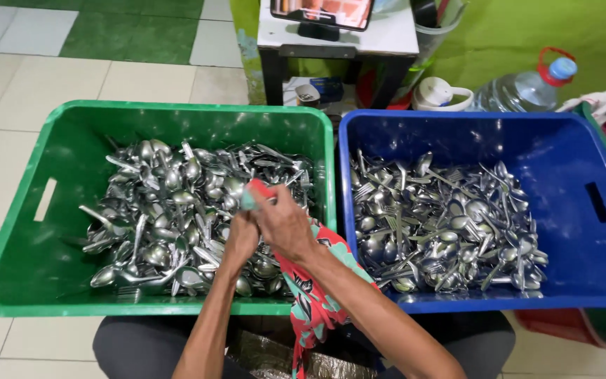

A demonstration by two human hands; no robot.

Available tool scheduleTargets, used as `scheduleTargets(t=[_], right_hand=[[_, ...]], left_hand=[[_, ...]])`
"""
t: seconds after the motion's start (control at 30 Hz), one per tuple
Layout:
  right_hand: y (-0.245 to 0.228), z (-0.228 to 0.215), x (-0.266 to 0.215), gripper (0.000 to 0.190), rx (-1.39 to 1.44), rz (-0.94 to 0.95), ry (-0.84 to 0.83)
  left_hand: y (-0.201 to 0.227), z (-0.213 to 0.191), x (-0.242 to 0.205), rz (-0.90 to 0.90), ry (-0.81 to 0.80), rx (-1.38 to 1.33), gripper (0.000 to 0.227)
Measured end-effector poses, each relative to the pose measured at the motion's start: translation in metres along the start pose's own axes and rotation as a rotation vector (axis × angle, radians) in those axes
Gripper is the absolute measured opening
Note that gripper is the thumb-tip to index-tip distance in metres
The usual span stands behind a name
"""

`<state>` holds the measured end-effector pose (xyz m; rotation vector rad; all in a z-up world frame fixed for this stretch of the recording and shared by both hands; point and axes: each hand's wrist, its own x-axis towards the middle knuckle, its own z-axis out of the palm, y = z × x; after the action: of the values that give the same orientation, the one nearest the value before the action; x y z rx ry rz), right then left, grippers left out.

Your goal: Wiping and polishing metal spoons and forks using a cloth.

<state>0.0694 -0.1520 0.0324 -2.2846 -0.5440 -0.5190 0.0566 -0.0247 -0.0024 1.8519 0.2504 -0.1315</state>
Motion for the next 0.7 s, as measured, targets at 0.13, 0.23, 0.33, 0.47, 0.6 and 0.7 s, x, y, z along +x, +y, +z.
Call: scheduleTargets(t=[0.13, 0.23, 0.33, 0.47, 0.6, 0.7], right_hand=[[0.036, 0.033, -0.009, 0.042, -0.121, -0.170, -0.030], [0.032, 0.017, 0.005, 0.028, -0.002, -0.015, 0.023], [0.041, 0.006, 0.013, 0.024, 0.214, 0.263, 0.056], [0.019, -0.007, 0.016, 0.067, 0.388, 0.477, -0.108], [0.047, 0.015, 0.007, 0.033, 0.405, 0.574, -0.075], [0.055, 0.014, 0.008, 0.036, 0.600, 0.650, 0.032]], left_hand=[[-0.038, 0.008, -0.004, 0.250, -0.118, 0.306, 0.029], [-0.026, 0.005, -0.007, 0.358, -0.187, 0.415, 0.029], [-0.007, 0.010, -0.012, 0.309, -0.210, 0.385, 0.039], [-0.040, 0.032, 0.004, 0.320, -0.057, 0.631, 0.025], [-0.002, 0.012, -0.004, 0.389, -0.066, 0.534, 0.032], [0.029, -0.007, 0.008, 0.150, -0.028, -0.075, 0.052]])
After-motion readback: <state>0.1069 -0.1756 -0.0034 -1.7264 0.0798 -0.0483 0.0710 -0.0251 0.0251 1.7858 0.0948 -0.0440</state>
